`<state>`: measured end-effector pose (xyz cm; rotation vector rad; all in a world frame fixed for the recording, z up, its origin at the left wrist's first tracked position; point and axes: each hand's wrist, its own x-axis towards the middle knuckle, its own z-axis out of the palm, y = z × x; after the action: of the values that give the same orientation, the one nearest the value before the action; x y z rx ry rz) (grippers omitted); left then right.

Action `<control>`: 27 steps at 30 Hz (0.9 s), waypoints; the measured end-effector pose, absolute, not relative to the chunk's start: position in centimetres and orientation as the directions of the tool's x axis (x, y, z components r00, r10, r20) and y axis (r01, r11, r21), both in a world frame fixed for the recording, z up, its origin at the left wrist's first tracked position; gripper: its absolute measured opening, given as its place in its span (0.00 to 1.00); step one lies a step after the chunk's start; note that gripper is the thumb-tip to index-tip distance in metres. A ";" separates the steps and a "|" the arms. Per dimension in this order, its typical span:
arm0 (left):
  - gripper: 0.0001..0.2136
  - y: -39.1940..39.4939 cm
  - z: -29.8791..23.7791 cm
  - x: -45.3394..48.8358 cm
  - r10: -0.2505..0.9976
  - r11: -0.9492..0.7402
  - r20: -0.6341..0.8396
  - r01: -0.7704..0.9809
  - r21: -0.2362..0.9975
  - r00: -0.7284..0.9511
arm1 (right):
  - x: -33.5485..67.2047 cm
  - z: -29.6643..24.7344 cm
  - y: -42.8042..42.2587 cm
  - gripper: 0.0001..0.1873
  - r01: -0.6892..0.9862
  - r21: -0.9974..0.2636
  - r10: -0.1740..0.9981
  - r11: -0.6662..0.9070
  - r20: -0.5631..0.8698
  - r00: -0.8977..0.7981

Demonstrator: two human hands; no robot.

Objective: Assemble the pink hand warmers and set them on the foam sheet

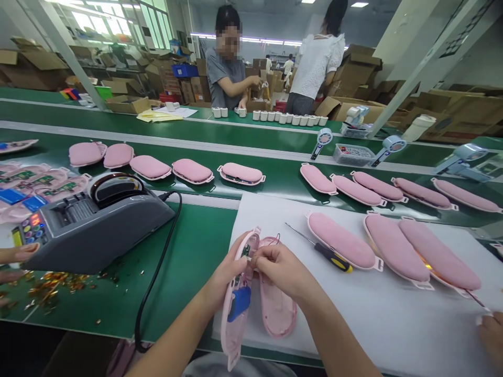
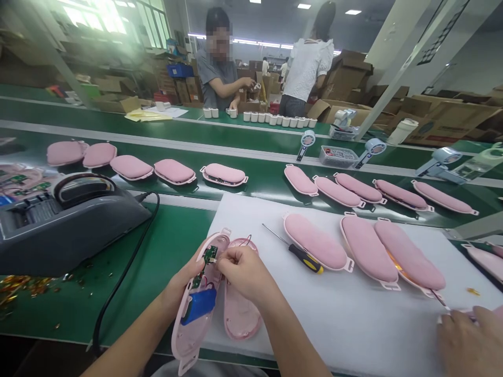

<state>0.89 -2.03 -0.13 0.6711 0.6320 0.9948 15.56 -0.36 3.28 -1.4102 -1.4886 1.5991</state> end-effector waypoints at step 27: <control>0.31 -1.5 -0.8 1.2 0.904 0.390 -0.160 -0.609 0.691 0.397 | 18.7 3.7 -0.9 0.19 -0.255 -0.901 0.929 -0.352 -0.304 -0.211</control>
<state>1.23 -1.45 -0.81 0.5917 0.5771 1.0317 18.74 -0.89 3.66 -1.1356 -0.9221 1.7059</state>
